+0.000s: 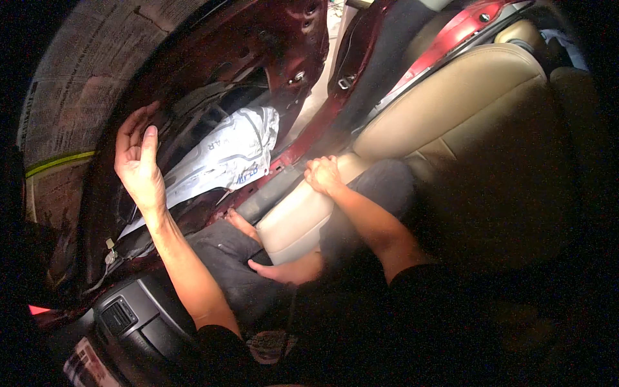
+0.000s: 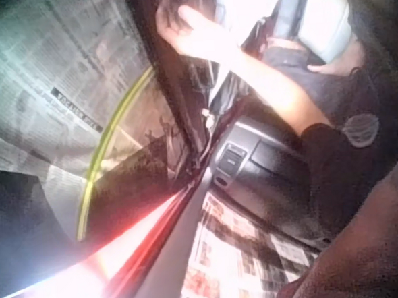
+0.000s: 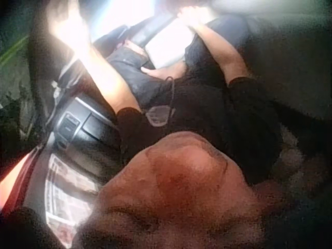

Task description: The person sits inside a car door frame and removes a plastic sheet from the interior panel. They then exit the vehicle and use a brush to clean the exterior surface of the car door.

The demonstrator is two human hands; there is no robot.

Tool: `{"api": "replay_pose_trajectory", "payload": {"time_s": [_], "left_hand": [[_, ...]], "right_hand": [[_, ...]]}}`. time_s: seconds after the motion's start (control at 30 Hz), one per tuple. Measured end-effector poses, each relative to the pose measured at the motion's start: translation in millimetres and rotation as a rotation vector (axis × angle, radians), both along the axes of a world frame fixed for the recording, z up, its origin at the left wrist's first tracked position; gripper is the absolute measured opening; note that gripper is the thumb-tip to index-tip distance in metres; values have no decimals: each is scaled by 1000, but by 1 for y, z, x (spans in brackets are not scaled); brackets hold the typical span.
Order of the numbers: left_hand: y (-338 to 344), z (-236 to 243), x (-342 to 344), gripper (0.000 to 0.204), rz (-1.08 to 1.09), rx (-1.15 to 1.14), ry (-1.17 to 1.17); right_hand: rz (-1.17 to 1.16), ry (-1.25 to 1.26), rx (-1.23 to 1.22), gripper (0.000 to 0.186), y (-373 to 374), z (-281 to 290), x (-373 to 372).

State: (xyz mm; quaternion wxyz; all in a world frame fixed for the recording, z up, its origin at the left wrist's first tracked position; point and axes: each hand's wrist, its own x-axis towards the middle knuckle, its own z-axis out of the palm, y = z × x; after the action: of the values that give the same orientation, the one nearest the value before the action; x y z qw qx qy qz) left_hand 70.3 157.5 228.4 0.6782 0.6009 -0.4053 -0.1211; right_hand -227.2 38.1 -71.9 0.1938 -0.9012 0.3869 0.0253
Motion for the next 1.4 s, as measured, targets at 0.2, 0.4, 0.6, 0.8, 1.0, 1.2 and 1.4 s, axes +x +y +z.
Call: {"api": "replay_pose_trajectory", "payload": {"time_s": [0.2, 0.4, 0.6, 0.8, 1.0, 1.2, 1.4], "left_hand": [[-4, -1, 0, 35, -16, 2, 11], [-1, -3, 3, 34, -19, -7, -2], [0, -5, 3, 34, -4, 8, -21], [-2, -2, 3, 31, -2, 20, -40], [0, -3, 2, 32, 14, 36, -68], [-1, -5, 2, 31, 1, 34, -68], [1, -3, 1, 33, 9, 47, -55]], "right_hand": [[-27, 65, 32, 31, 1, -7, -5], [-4, 88, 67, 31, 2, 1, -3], [2, 70, 65, 30, 2, -4, -4], [-16, 47, 65, 28, 1, -9, -3], [7, 33, 28, 28, 1, -8, -4], [2, 46, 0, 28, 1, -13, -6], [7, 29, 22, 28, -1, -13, -5]]}}
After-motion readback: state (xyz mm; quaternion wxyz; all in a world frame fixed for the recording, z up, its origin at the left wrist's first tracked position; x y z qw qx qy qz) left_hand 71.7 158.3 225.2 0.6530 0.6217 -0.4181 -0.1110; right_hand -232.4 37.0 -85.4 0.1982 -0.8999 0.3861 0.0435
